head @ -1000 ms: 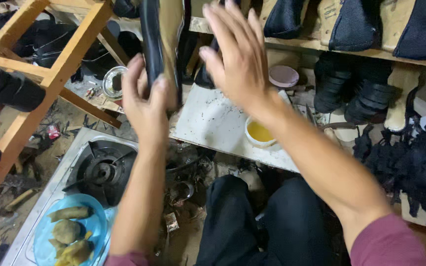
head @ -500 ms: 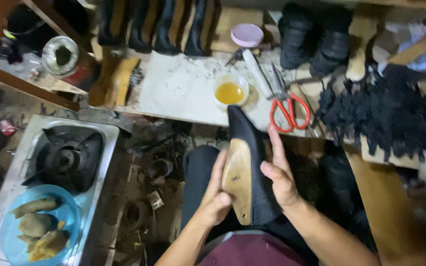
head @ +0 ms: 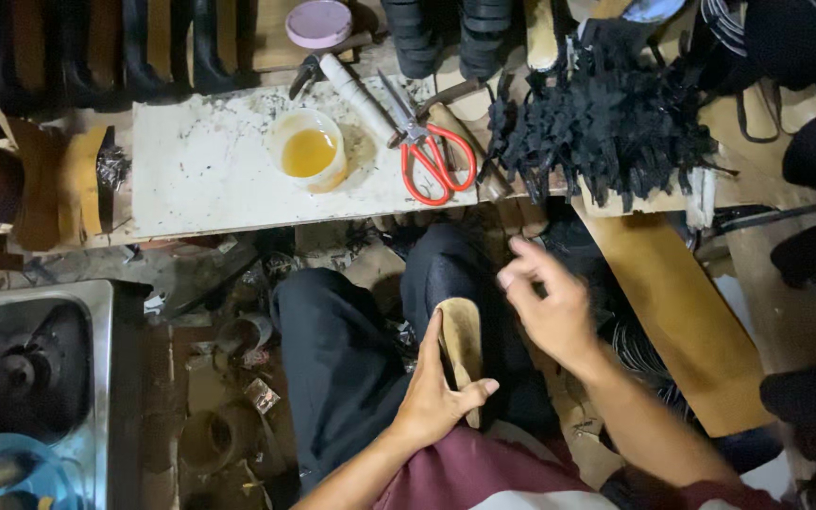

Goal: The person assembles a black shoe by hand, repeatedly attaching and detaching a black strap and a tan insole. They place the shoe on a wooden shelf and retrieve it multiple times during the process.

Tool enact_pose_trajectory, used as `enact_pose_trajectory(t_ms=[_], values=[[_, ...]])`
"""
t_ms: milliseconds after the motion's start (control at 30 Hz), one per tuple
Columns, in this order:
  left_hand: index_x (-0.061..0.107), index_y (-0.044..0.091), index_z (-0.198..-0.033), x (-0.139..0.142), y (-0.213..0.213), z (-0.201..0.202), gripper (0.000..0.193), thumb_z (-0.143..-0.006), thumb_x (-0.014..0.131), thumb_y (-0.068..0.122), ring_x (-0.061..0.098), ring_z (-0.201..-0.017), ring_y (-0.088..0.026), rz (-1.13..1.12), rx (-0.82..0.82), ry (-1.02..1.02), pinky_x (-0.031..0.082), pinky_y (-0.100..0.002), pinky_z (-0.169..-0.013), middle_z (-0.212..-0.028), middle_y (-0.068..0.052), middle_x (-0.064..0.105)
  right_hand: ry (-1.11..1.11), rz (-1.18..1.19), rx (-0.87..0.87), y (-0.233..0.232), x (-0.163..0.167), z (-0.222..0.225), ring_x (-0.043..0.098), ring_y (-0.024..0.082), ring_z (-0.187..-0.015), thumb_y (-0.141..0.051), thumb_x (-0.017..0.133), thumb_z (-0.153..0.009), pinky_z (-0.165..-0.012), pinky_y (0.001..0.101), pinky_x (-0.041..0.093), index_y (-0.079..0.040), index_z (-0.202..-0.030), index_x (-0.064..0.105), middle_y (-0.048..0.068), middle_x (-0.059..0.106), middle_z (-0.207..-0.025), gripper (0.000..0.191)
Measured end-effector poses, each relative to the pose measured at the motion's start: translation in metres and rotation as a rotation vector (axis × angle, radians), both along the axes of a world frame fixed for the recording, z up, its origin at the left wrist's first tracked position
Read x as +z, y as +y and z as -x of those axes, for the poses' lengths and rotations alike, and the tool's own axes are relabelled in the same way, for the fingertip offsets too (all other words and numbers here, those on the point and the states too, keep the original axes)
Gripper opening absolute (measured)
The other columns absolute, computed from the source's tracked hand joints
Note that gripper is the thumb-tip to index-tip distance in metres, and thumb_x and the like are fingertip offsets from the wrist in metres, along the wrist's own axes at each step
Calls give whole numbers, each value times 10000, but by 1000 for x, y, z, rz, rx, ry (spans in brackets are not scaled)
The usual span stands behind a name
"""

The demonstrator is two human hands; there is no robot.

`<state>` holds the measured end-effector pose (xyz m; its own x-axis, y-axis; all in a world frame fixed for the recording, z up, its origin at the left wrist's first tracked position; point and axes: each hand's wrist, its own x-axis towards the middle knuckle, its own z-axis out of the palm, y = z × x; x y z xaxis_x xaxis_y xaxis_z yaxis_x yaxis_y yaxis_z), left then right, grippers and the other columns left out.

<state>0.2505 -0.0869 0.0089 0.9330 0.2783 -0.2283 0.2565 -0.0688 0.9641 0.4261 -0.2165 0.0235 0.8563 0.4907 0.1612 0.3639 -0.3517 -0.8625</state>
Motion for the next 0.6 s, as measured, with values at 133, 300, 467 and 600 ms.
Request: enact_pose_trajectory(t_ms=[133,300,467,600], values=[[74,-15,-1606,1,-6,-2,1252,-735,887,369,397,-1438,-390,-85,-57,54,343,-422,-1179,-1537,-285,357,-668,89,-68,-14,31,-72,695,250,-965,3,708,-941,-885,395,563,-22,-1170,608,132,731,-1025,251],[119,33,-1609,-2,0,-5,1207,-746,873,410,457,-1374,-388,-96,-80,119,383,-423,-1146,-1459,-257,426,-963,464,-99,-19,60,-132,644,321,-998,-124,804,-926,-872,436,488,-7,-1387,644,132,691,-1180,501],[321,19,-1569,-5,18,3,951,-832,826,348,423,-1424,-381,-117,-19,-62,343,-431,-1172,-1510,-224,406,-902,588,-61,-9,62,-153,645,367,-1033,-139,837,-877,-873,463,513,-11,-1414,638,155,658,-1217,586],[541,13,-1449,21,38,4,630,-961,673,387,455,-1464,-355,2,11,-220,342,-433,-1218,-1532,-196,469,-561,397,-32,-21,42,-176,680,313,-984,-60,814,-956,-858,397,548,-6,-1434,636,166,673,-1218,513]])
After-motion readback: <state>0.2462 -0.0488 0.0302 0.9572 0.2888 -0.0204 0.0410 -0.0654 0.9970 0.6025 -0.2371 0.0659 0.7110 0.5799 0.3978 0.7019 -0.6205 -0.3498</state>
